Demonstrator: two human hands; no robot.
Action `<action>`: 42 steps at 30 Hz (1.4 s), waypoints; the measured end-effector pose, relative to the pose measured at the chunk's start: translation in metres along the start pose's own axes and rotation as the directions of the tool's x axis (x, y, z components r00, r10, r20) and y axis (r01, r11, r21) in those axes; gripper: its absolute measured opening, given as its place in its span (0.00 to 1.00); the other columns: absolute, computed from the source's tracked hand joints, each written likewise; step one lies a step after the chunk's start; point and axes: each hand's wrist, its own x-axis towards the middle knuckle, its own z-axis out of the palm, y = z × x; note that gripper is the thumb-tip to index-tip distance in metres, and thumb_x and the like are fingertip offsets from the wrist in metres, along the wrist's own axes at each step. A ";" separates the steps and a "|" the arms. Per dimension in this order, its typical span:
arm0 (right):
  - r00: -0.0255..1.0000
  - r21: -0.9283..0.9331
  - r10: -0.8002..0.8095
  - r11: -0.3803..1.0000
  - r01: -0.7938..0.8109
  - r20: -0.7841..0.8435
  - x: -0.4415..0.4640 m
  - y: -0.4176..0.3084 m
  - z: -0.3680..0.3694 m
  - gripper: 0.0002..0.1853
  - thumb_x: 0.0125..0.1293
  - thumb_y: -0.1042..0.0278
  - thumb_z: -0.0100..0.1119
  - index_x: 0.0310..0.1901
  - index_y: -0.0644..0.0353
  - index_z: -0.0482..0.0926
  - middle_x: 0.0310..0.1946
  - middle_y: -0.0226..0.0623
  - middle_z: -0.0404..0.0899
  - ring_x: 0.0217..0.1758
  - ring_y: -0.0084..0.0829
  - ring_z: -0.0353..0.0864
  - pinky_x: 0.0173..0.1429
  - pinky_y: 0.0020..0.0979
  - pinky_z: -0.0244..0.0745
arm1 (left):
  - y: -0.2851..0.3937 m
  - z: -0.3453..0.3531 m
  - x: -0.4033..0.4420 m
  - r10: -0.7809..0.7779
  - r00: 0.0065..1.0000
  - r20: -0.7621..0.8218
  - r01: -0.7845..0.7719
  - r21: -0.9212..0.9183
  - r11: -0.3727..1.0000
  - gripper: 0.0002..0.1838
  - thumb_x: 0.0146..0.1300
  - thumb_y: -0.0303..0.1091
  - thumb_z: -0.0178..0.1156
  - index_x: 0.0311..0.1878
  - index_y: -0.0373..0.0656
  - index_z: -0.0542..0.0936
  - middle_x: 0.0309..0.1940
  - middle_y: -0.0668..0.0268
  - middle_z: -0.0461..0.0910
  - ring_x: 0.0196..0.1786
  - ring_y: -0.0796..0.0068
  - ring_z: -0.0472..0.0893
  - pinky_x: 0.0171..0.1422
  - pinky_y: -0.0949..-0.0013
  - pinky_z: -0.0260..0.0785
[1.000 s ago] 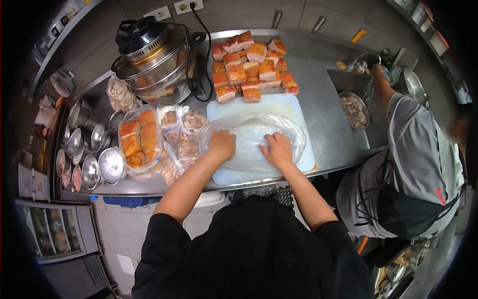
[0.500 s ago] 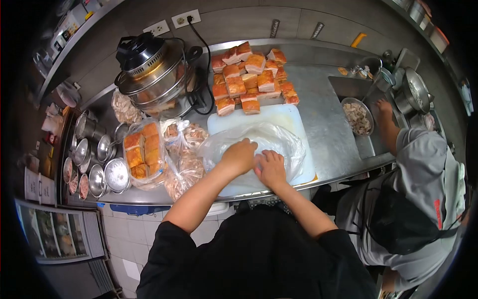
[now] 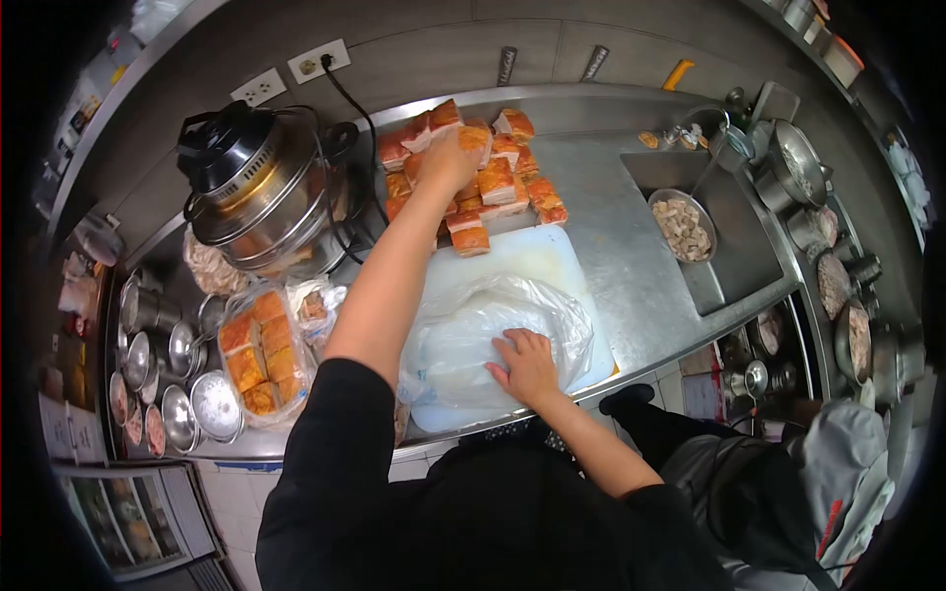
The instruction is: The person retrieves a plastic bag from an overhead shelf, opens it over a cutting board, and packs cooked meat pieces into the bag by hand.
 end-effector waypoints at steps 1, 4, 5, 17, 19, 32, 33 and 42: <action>1.000 0.010 0.004 1.000 -0.004 0.001 0.000 0.000 -0.001 0.22 0.56 0.54 0.68 0.50 0.56 0.80 0.54 0.41 0.75 0.61 0.43 0.70 0.63 0.46 0.63 | 0.004 0.010 0.013 -0.034 0.999 0.007 0.034 0.050 0.998 0.30 0.62 0.53 0.60 0.62 0.45 0.73 0.59 0.48 0.76 0.63 0.53 0.75 0.65 0.53 0.69; 1.000 0.016 0.018 1.000 -0.018 -0.008 0.001 0.002 -0.002 0.22 0.56 0.54 0.68 0.50 0.55 0.81 0.54 0.40 0.75 0.61 0.43 0.70 0.63 0.45 0.63 | 0.019 0.031 0.049 -0.072 0.983 0.170 0.039 0.188 0.981 0.31 0.60 0.53 0.61 0.64 0.50 0.72 0.62 0.52 0.74 0.65 0.54 0.73 0.66 0.50 0.68; 1.000 0.029 0.020 0.999 -0.019 -0.014 0.002 0.003 -0.001 0.22 0.56 0.54 0.68 0.50 0.55 0.81 0.55 0.40 0.75 0.61 0.43 0.70 0.63 0.45 0.63 | 0.022 0.035 0.059 -0.058 0.984 0.170 0.027 0.183 0.983 0.31 0.60 0.53 0.61 0.64 0.50 0.72 0.62 0.52 0.74 0.65 0.54 0.73 0.66 0.50 0.68; 1.000 0.026 0.025 0.999 -0.025 0.014 0.003 0.007 0.005 0.22 0.56 0.55 0.68 0.51 0.55 0.81 0.54 0.41 0.75 0.61 0.43 0.70 0.63 0.45 0.62 | -0.078 0.084 0.100 -0.044 0.982 0.184 0.150 -0.617 0.773 0.35 0.54 0.54 0.68 0.62 0.47 0.75 0.52 0.56 0.81 0.52 0.61 0.80 0.53 0.59 0.75; 1.000 0.026 0.024 0.999 -0.024 0.013 0.001 0.007 0.007 0.22 0.56 0.55 0.68 0.51 0.56 0.81 0.54 0.41 0.75 0.60 0.44 0.70 0.63 0.46 0.62 | -0.048 0.008 0.034 -0.112 0.954 0.278 0.283 -0.709 0.646 0.40 0.54 0.50 0.67 0.70 0.49 0.67 0.56 0.59 0.78 0.50 0.66 0.80 0.38 0.63 0.77; 0.999 0.064 -0.042 0.997 0.042 0.005 -0.006 0.013 0.005 0.22 0.55 0.59 0.67 0.49 0.61 0.80 0.54 0.46 0.74 0.61 0.46 0.69 0.64 0.47 0.61 | 0.009 -0.026 -0.269 -0.182 0.808 0.560 0.560 -0.632 0.536 0.30 0.57 0.36 0.66 0.63 0.47 0.67 0.43 0.56 0.78 0.38 0.67 0.83 0.26 0.69 0.77; 0.999 0.068 -0.051 0.996 0.051 -0.002 -0.008 0.015 0.006 0.22 0.55 0.59 0.67 0.49 0.61 0.80 0.54 0.46 0.74 0.61 0.46 0.69 0.64 0.47 0.61 | 0.008 -0.010 -0.275 -0.224 0.792 0.568 0.558 -0.525 0.642 0.31 0.56 0.37 0.67 0.63 0.47 0.68 0.44 0.53 0.78 0.40 0.63 0.83 0.32 0.66 0.78; 0.998 0.148 -0.056 0.987 0.058 -0.021 -0.009 0.019 0.004 0.22 0.57 0.61 0.65 0.52 0.62 0.78 0.56 0.47 0.72 0.63 0.47 0.66 0.66 0.50 0.60 | -0.011 0.007 -0.265 -0.422 0.895 0.147 0.398 0.166 0.902 0.37 0.54 0.41 0.67 0.67 0.45 0.66 0.52 0.43 0.73 0.55 0.41 0.77 0.59 0.53 0.72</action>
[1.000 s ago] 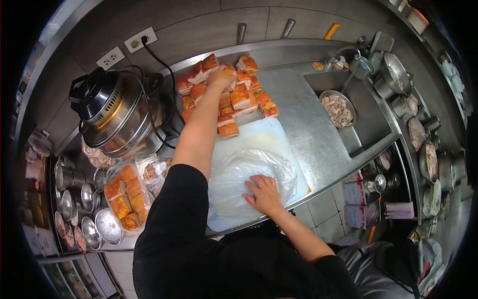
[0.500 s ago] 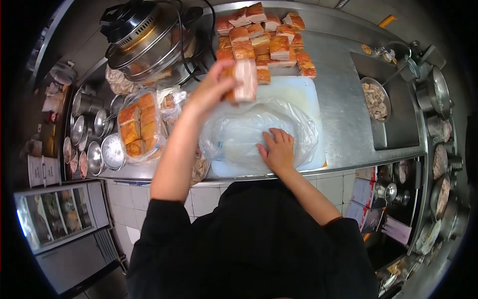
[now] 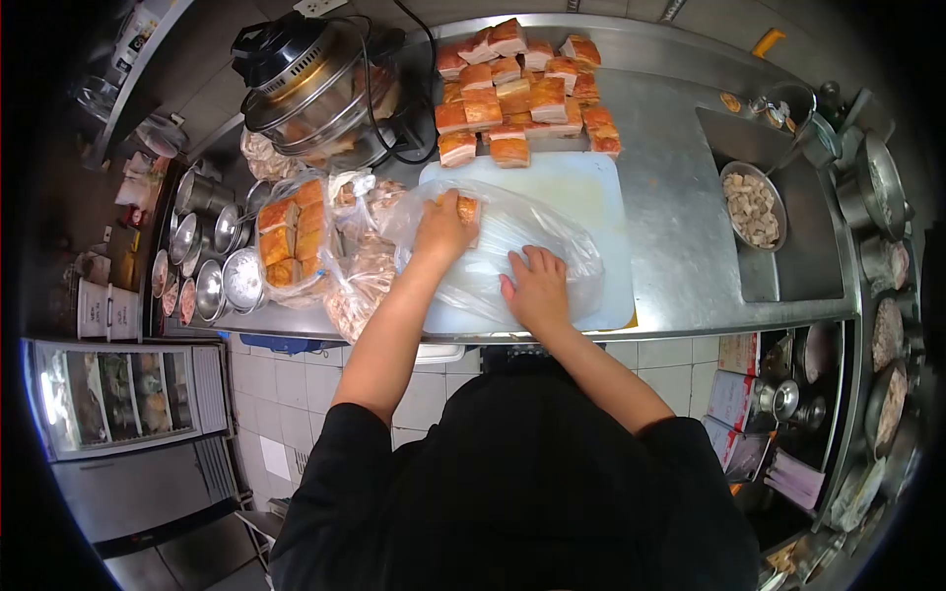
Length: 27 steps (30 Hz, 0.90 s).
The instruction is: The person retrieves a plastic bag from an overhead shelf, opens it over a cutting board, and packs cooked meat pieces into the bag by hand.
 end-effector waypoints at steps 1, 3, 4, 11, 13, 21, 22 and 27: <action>1.000 0.006 0.006 1.000 -0.006 0.020 0.000 0.000 0.000 0.23 0.58 0.62 0.65 0.53 0.63 0.77 0.56 0.48 0.71 0.64 0.47 0.65 0.67 0.50 0.59 | 0.001 0.000 0.000 0.022 1.000 -0.003 -0.022 0.068 0.997 0.36 0.55 0.40 0.67 0.67 0.46 0.66 0.52 0.43 0.73 0.55 0.41 0.77 0.59 0.53 0.72; 0.999 0.019 0.009 1.000 -0.009 0.042 -0.002 0.002 0.000 0.23 0.59 0.62 0.64 0.54 0.64 0.76 0.57 0.48 0.70 0.64 0.48 0.64 0.68 0.51 0.58 | 0.004 0.001 0.002 -0.012 1.000 0.015 0.010 0.116 0.993 0.36 0.55 0.41 0.66 0.68 0.47 0.67 0.55 0.41 0.72 0.56 0.40 0.77 0.61 0.52 0.71; 0.999 0.042 0.015 0.999 -0.017 0.037 -0.003 0.003 0.002 0.23 0.59 0.62 0.64 0.54 0.64 0.76 0.58 0.49 0.69 0.65 0.49 0.64 0.69 0.51 0.58 | 0.004 0.001 0.004 -0.045 0.998 0.031 0.040 0.162 0.986 0.36 0.56 0.42 0.65 0.68 0.49 0.67 0.58 0.39 0.70 0.57 0.40 0.76 0.62 0.52 0.70; 1.000 0.082 0.010 0.997 -0.012 0.018 -0.003 0.003 0.006 0.24 0.60 0.63 0.63 0.56 0.66 0.75 0.58 0.53 0.67 0.65 0.52 0.62 0.70 0.52 0.58 | -0.037 0.036 0.012 0.168 0.978 -0.126 -0.144 0.180 0.973 0.35 0.59 0.43 0.63 0.69 0.43 0.66 0.62 0.38 0.67 0.60 0.40 0.73 0.66 0.53 0.67; 0.999 0.107 0.045 0.993 -0.043 -0.016 -0.006 0.004 0.018 0.23 0.60 0.61 0.63 0.55 0.65 0.77 0.57 0.50 0.69 0.64 0.51 0.64 0.69 0.51 0.60 | -0.039 0.036 0.014 0.154 0.974 -0.168 -0.136 0.113 0.984 0.39 0.58 0.41 0.64 0.70 0.36 0.64 0.62 0.38 0.67 0.62 0.40 0.71 0.66 0.53 0.67; 0.956 -0.004 0.174 0.984 -0.178 0.235 0.023 -0.009 -0.018 0.27 0.60 0.58 0.66 0.58 0.63 0.75 0.52 0.51 0.71 0.59 0.52 0.67 0.66 0.49 0.64 | -0.033 0.032 0.007 0.199 0.966 -0.166 -0.187 0.089 0.978 0.43 0.51 0.28 0.67 0.70 0.28 0.60 0.62 0.41 0.66 0.61 0.43 0.72 0.63 0.55 0.69; 0.966 -0.022 0.187 0.982 -0.186 0.179 0.024 0.000 -0.014 0.28 0.59 0.56 0.67 0.58 0.62 0.75 0.51 0.50 0.72 0.57 0.51 0.68 0.63 0.49 0.65 | -0.031 0.030 0.005 0.205 0.966 -0.157 -0.194 0.082 0.977 0.43 0.50 0.27 0.67 0.70 0.28 0.59 0.62 0.41 0.66 0.61 0.43 0.72 0.63 0.55 0.69; 0.962 -0.098 0.257 0.964 -0.249 0.092 0.013 0.018 -0.020 0.30 0.58 0.53 0.68 0.59 0.62 0.75 0.48 0.47 0.73 0.55 0.49 0.70 0.60 0.47 0.67 | -0.013 0.038 -0.008 0.236 0.958 -0.161 -0.238 0.010 0.971 0.43 0.51 0.28 0.68 0.70 0.30 0.60 0.59 0.43 0.68 0.59 0.43 0.72 0.63 0.54 0.69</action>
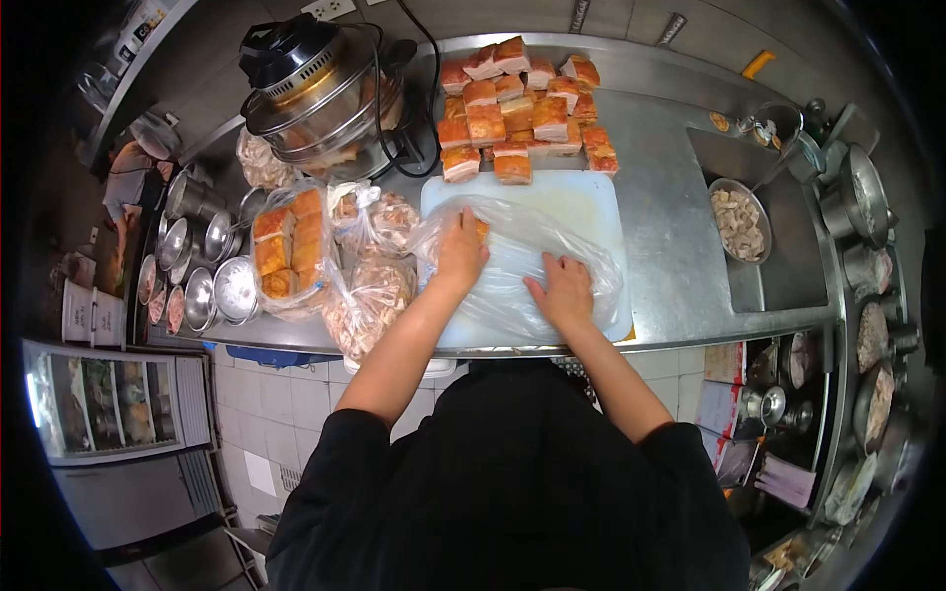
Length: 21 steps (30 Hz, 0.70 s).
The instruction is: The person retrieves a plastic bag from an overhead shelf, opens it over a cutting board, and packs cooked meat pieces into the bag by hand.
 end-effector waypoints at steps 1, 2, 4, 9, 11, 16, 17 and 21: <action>1.000 0.003 0.018 1.000 -0.018 0.025 -0.001 0.002 -0.006 0.31 0.59 0.53 0.68 0.59 0.62 0.74 0.50 0.50 0.74 0.56 0.51 0.71 0.61 0.48 0.68 | 0.003 0.002 0.000 0.021 1.000 -0.018 -0.021 -0.014 1.000 0.43 0.51 0.29 0.69 0.70 0.30 0.60 0.59 0.43 0.68 0.59 0.43 0.72 0.62 0.54 0.69; 0.998 0.006 0.035 0.999 -0.036 0.049 -0.002 0.003 -0.010 0.31 0.59 0.53 0.68 0.60 0.63 0.74 0.51 0.52 0.75 0.56 0.53 0.71 0.62 0.48 0.68 | 0.003 0.001 0.000 0.018 1.000 -0.018 -0.019 -0.021 1.000 0.43 0.51 0.29 0.69 0.70 0.30 0.60 0.59 0.43 0.68 0.59 0.43 0.72 0.62 0.54 0.69; 0.996 0.072 0.066 0.995 -0.069 0.053 -0.003 0.014 0.007 0.32 0.59 0.52 0.68 0.61 0.61 0.74 0.53 0.53 0.75 0.56 0.54 0.72 0.63 0.48 0.68 | 0.000 -0.002 0.002 -0.049 0.999 0.013 0.050 -0.068 0.996 0.44 0.52 0.31 0.69 0.71 0.32 0.59 0.60 0.43 0.68 0.60 0.42 0.72 0.63 0.54 0.69; 0.998 0.176 0.057 0.983 -0.058 0.010 -0.002 0.033 0.040 0.33 0.60 0.51 0.68 0.63 0.61 0.73 0.53 0.58 0.76 0.54 0.58 0.74 0.63 0.49 0.69 | 0.000 -0.020 0.004 -0.162 0.974 0.156 0.175 -0.070 0.982 0.44 0.57 0.41 0.67 0.72 0.33 0.59 0.68 0.40 0.62 0.68 0.42 0.66 0.71 0.54 0.62; 0.999 0.162 -0.009 0.987 0.016 -0.043 0.002 0.031 0.031 0.32 0.61 0.50 0.67 0.61 0.61 0.74 0.52 0.57 0.77 0.54 0.56 0.75 0.63 0.48 0.69 | 0.007 -0.022 0.003 -0.165 0.975 0.150 0.175 -0.056 0.983 0.44 0.58 0.42 0.67 0.72 0.31 0.59 0.68 0.40 0.63 0.68 0.42 0.66 0.71 0.54 0.62; 0.999 0.080 0.044 0.996 -0.043 -0.011 0.006 0.013 0.002 0.29 0.60 0.55 0.67 0.59 0.64 0.74 0.47 0.57 0.76 0.51 0.57 0.75 0.58 0.50 0.70 | 0.043 -0.066 -0.022 0.229 0.970 0.088 -0.231 0.023 0.973 0.37 0.60 0.44 0.66 0.66 0.28 0.67 0.63 0.42 0.70 0.64 0.43 0.72 0.68 0.57 0.66; 0.999 0.090 0.011 0.996 -0.008 -0.036 0.005 0.016 0.005 0.29 0.59 0.56 0.68 0.58 0.64 0.74 0.46 0.57 0.75 0.49 0.56 0.75 0.56 0.50 0.71 | 0.059 -0.091 -0.014 0.235 0.968 0.089 -0.238 0.022 0.971 0.37 0.60 0.44 0.66 0.66 0.28 0.67 0.63 0.42 0.70 0.64 0.43 0.72 0.68 0.57 0.66; 0.999 0.108 0.023 0.994 -0.018 -0.042 0.005 0.010 -0.001 0.28 0.59 0.57 0.68 0.57 0.64 0.74 0.46 0.57 0.75 0.49 0.57 0.75 0.54 0.50 0.72 | 0.088 -0.150 0.037 0.086 0.987 0.138 -0.029 -0.369 0.929 0.25 0.63 0.48 0.63 0.53 0.36 0.81 0.53 0.48 0.80 0.57 0.49 0.79 0.64 0.57 0.68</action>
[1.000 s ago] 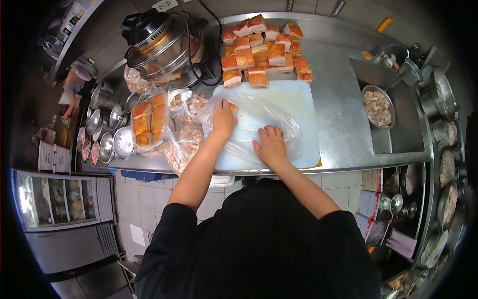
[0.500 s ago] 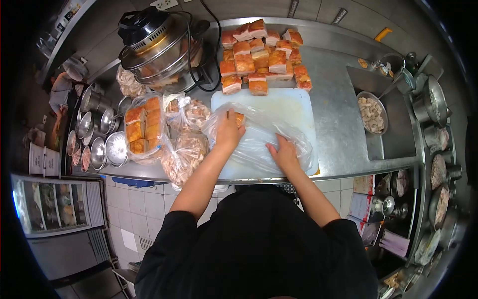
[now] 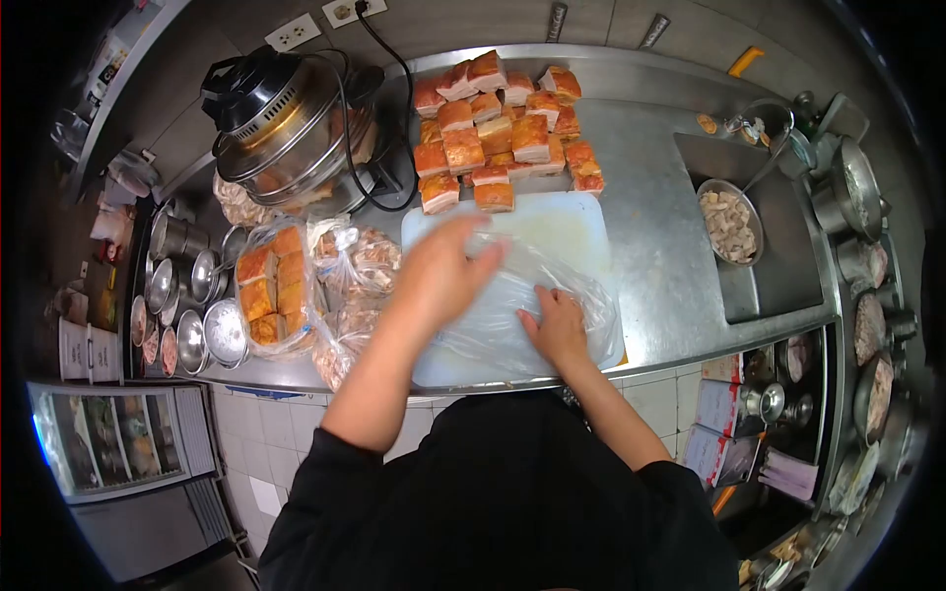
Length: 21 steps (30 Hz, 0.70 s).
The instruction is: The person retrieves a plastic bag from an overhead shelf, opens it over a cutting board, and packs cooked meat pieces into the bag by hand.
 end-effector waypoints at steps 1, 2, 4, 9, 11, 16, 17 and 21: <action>1.000 -0.004 0.012 1.000 -0.012 0.010 0.000 -0.002 -0.001 0.27 0.59 0.58 0.68 0.57 0.64 0.74 0.45 0.57 0.76 0.49 0.57 0.75 0.54 0.50 0.72 | -0.007 -0.007 0.031 0.032 0.998 -0.046 -0.029 0.050 0.998 0.24 0.63 0.47 0.63 0.55 0.38 0.80 0.53 0.49 0.80 0.53 0.50 0.81 0.59 0.57 0.71; 1.000 -0.009 0.024 1.000 -0.024 0.017 0.001 -0.003 -0.003 0.27 0.59 0.59 0.68 0.57 0.64 0.74 0.45 0.57 0.76 0.49 0.57 0.75 0.54 0.50 0.72 | -0.016 -0.012 0.068 0.068 0.993 -0.092 -0.058 0.101 0.993 0.24 0.62 0.46 0.63 0.57 0.40 0.79 0.53 0.51 0.80 0.49 0.51 0.83 0.53 0.57 0.74; 0.999 -0.015 0.033 0.999 -0.033 0.030 0.002 -0.006 -0.004 0.28 0.59 0.58 0.68 0.58 0.64 0.74 0.46 0.57 0.76 0.50 0.57 0.75 0.54 0.50 0.72 | -0.049 0.002 0.137 -0.047 0.993 -0.108 0.074 0.271 0.960 0.27 0.61 0.47 0.63 0.60 0.44 0.76 0.55 0.51 0.79 0.54 0.52 0.81 0.57 0.57 0.73; 0.998 -0.095 0.052 0.994 -0.048 0.036 0.002 -0.003 -0.002 0.29 0.61 0.56 0.66 0.60 0.62 0.74 0.49 0.58 0.76 0.53 0.56 0.75 0.58 0.50 0.71 | -0.108 0.051 0.212 -0.133 0.982 0.132 0.017 0.645 0.764 0.33 0.55 0.39 0.68 0.65 0.54 0.69 0.63 0.58 0.68 0.68 0.55 0.67 0.64 0.53 0.67; 0.983 -0.062 0.161 0.986 -0.156 0.086 0.000 -0.010 -0.003 0.29 0.62 0.53 0.64 0.61 0.59 0.74 0.53 0.57 0.75 0.56 0.55 0.74 0.61 0.48 0.70 | -0.130 0.063 0.223 -0.094 0.989 0.116 -0.014 0.698 0.716 0.37 0.51 0.38 0.71 0.66 0.54 0.66 0.62 0.59 0.67 0.66 0.57 0.68 0.66 0.54 0.65; 0.980 -0.110 0.178 0.980 -0.168 0.087 0.002 -0.014 -0.004 0.29 0.62 0.51 0.64 0.61 0.56 0.75 0.54 0.54 0.75 0.58 0.53 0.74 0.63 0.47 0.69 | -0.153 0.054 0.217 0.125 0.985 0.118 -0.170 0.588 0.791 0.45 0.43 0.39 0.77 0.65 0.47 0.65 0.58 0.59 0.69 0.65 0.57 0.69 0.66 0.56 0.65; 0.982 -0.125 0.170 0.979 -0.159 0.086 0.002 -0.013 -0.004 0.29 0.62 0.51 0.65 0.61 0.55 0.75 0.54 0.53 0.76 0.58 0.52 0.74 0.63 0.47 0.69 | -0.157 0.052 0.216 0.133 0.985 0.113 -0.174 0.587 0.791 0.45 0.43 0.39 0.77 0.65 0.47 0.65 0.58 0.59 0.69 0.65 0.57 0.69 0.66 0.56 0.65; 0.989 -0.129 0.142 0.982 -0.135 0.051 0.001 -0.015 -0.003 0.29 0.61 0.52 0.65 0.61 0.56 0.75 0.54 0.52 0.76 0.57 0.52 0.74 0.63 0.47 0.69 | -0.170 0.044 0.208 0.189 0.982 0.014 -0.176 0.435 0.883 0.45 0.40 0.39 0.79 0.63 0.44 0.66 0.56 0.57 0.70 0.63 0.56 0.69 0.67 0.57 0.65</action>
